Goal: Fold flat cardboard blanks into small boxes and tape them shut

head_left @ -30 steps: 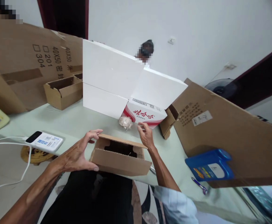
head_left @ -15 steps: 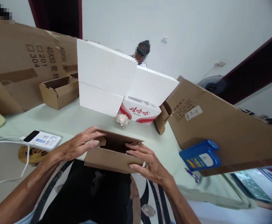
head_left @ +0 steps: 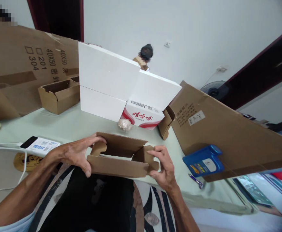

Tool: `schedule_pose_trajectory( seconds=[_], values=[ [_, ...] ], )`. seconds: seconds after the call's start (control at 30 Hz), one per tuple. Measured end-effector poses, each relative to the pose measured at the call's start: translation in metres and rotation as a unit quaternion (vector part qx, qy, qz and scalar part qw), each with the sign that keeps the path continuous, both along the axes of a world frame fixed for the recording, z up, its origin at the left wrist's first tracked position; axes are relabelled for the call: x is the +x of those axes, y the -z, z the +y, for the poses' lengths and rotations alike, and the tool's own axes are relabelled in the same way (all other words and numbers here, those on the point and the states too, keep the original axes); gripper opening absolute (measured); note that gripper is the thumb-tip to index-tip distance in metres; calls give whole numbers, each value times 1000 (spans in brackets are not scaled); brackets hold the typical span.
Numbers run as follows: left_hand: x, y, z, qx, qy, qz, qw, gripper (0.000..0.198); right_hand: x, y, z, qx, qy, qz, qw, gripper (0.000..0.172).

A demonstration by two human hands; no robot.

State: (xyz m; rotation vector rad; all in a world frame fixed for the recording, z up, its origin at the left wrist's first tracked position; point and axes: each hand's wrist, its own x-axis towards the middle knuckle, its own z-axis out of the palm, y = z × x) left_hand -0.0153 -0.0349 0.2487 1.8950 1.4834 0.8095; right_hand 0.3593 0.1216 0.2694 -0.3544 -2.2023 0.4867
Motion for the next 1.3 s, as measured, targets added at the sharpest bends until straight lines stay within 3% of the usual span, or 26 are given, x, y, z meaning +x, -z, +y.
schedule_pose_trajectory(
  seconds=[0.07,0.17,0.3,0.53,0.67,0.77,0.83,0.9,1.0,1.13,1.3],
  values=[
    [-6,6,-1,0,-5,-10,1000,121,6,11,3,-61,34,54,996,61],
    [-10,9,-4,-7,-5,-12,1000,127,8,26,4,-136,57,75,986,45],
    [-5,3,-5,4,13,-8,1000,116,3,34,3,-171,101,61,978,25],
    [11,-12,-6,42,-44,-19,998,97,-4,37,-3,-184,137,34,973,22],
    [13,4,-9,74,-105,-93,987,97,-5,50,-9,-225,180,67,955,29],
    [13,22,-5,126,-193,-142,963,99,-6,59,-13,-284,199,105,932,47],
    [16,31,1,167,-258,-156,939,97,-7,66,-16,-324,181,144,917,49],
    [20,34,9,211,-320,-174,907,95,-7,75,-17,-365,119,174,907,55],
    [26,34,22,247,-376,-215,867,101,-7,90,-19,-402,36,153,902,79],
    [28,38,35,222,-398,-265,850,105,-7,104,-27,-377,74,81,920,63],
    [34,45,49,220,-479,-286,800,95,-2,106,-42,-333,123,-14,935,49]
  ],
)
